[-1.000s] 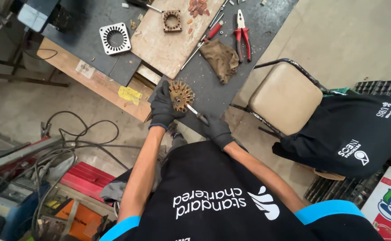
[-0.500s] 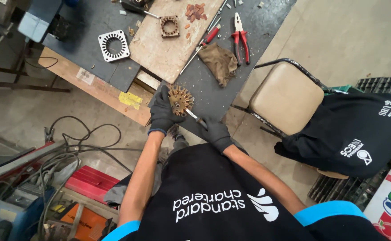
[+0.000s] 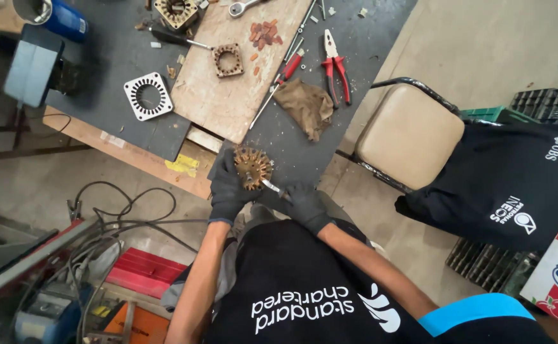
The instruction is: Disassembling an electric motor stator to remove copper windings using pliers and a screwdriver
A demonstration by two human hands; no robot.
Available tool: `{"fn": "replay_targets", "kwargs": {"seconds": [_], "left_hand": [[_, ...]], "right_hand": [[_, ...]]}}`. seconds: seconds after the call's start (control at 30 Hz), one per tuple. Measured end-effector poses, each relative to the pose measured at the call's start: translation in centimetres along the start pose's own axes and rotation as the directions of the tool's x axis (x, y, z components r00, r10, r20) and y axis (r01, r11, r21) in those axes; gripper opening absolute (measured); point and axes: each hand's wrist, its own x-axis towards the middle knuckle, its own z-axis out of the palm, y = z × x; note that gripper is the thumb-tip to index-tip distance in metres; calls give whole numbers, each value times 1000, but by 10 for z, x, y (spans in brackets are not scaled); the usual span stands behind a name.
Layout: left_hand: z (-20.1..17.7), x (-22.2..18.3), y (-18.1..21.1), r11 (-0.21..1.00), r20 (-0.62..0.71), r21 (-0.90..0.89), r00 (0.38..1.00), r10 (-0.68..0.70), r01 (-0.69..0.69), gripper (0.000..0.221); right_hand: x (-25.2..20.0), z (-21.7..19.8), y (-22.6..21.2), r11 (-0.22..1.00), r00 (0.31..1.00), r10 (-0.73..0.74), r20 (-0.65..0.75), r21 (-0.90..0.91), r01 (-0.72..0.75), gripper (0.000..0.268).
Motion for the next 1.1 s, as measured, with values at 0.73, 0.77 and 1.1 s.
{"fn": "replay_targets", "kwargs": {"seconds": [0.73, 0.77, 1.1], "left_hand": [[-5, -13, 1, 993, 13, -51, 994, -106, 106, 153], [-5, -9, 2, 994, 3, -52, 996, -92, 92, 153], [31, -4, -17, 999, -57, 32, 997, -42, 44, 151]], "right_hand": [[3, -63, -56, 972, 971, 235, -46, 15, -235, 46], [6, -65, -56, 968, 967, 250, -55, 25, -249, 46], [7, -38, -44, 929, 928, 369, 60, 20, -371, 54]]}}
